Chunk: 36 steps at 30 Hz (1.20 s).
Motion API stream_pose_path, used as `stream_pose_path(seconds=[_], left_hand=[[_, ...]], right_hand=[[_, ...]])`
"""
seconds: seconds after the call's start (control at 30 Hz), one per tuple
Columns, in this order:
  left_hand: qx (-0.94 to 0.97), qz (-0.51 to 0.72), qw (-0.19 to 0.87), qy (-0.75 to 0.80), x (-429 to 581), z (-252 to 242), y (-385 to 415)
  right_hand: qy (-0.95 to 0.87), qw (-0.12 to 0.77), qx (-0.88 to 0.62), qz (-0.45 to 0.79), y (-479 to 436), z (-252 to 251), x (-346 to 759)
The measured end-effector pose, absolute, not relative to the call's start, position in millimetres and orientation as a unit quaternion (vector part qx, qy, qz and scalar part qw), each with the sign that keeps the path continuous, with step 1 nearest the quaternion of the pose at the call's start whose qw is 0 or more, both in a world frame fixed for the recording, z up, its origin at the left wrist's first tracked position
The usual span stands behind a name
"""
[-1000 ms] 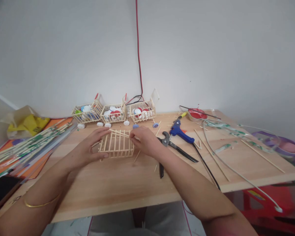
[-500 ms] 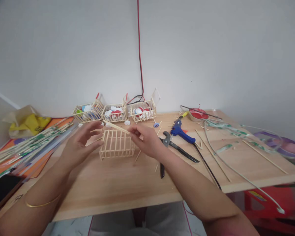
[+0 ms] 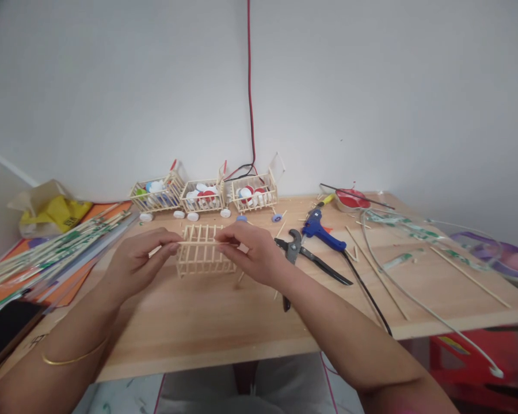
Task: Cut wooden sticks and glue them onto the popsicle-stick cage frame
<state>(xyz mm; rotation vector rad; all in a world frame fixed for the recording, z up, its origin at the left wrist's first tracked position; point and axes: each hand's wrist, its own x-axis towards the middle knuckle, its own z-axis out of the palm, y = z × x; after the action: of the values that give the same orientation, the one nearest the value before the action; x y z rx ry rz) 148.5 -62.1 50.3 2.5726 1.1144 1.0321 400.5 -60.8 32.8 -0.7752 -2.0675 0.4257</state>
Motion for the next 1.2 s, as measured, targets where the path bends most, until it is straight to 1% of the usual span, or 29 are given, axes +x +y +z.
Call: stream_pose_path(seconds=[0.23,0.3,0.37,0.43,0.53,0.63,0.73,0.8,0.9,0.97,1.07,1.2], left_hand=[[0.85,0.342,0.11,0.384,147.5,49.1,-61.6],[0.849,0.346,0.115,0.383,150.3,48.4,-62.9],[0.852,0.348,0.117,0.374,153.3,47.7,-64.8],[0.856,0.346,0.119,0.364,154.4,47.2,-66.1],[0.837,0.363,0.11,0.394,149.0,47.1,-64.1],[0.756,0.443,0.076,0.476,138.5,47.8,-58.5],[0.722,0.49,0.033,0.487,134.1,49.9,-56.5],[0.769,0.463,0.001,0.44,138.2,51.1,-59.4],[0.877,0.363,-0.023,0.315,151.0,49.1,-67.3],[0.913,0.303,-0.029,0.271,157.4,46.1,-71.3],[0.909,0.263,-0.031,0.321,155.2,44.7,-69.7],[0.817,0.282,-0.029,0.502,132.5,48.4,-52.2]], right_hand=[[-0.888,0.273,-0.34,0.148,-60.5,31.6,398.2],[-0.9,0.244,-0.33,0.149,-61.5,32.9,397.1],[-0.909,0.234,-0.314,0.142,-61.8,35.6,398.1],[-0.905,0.243,-0.328,0.123,-58.8,38.4,403.4],[-0.859,0.299,-0.406,0.085,-46.9,39.0,419.3],[-0.818,0.364,-0.44,0.065,-35.1,35.3,432.5],[-0.82,0.384,-0.421,0.046,-37.6,32.3,427.7],[-0.846,0.368,-0.385,0.03,-47.9,32.1,415.6],[-0.876,0.353,-0.329,0.001,-65.7,33.0,396.4],[-0.882,0.357,-0.306,-0.003,-72.7,32.9,389.3],[-0.875,0.376,-0.303,0.019,-72.0,30.8,389.6],[-0.833,0.401,-0.376,0.065,-58.3,26.3,400.5]])
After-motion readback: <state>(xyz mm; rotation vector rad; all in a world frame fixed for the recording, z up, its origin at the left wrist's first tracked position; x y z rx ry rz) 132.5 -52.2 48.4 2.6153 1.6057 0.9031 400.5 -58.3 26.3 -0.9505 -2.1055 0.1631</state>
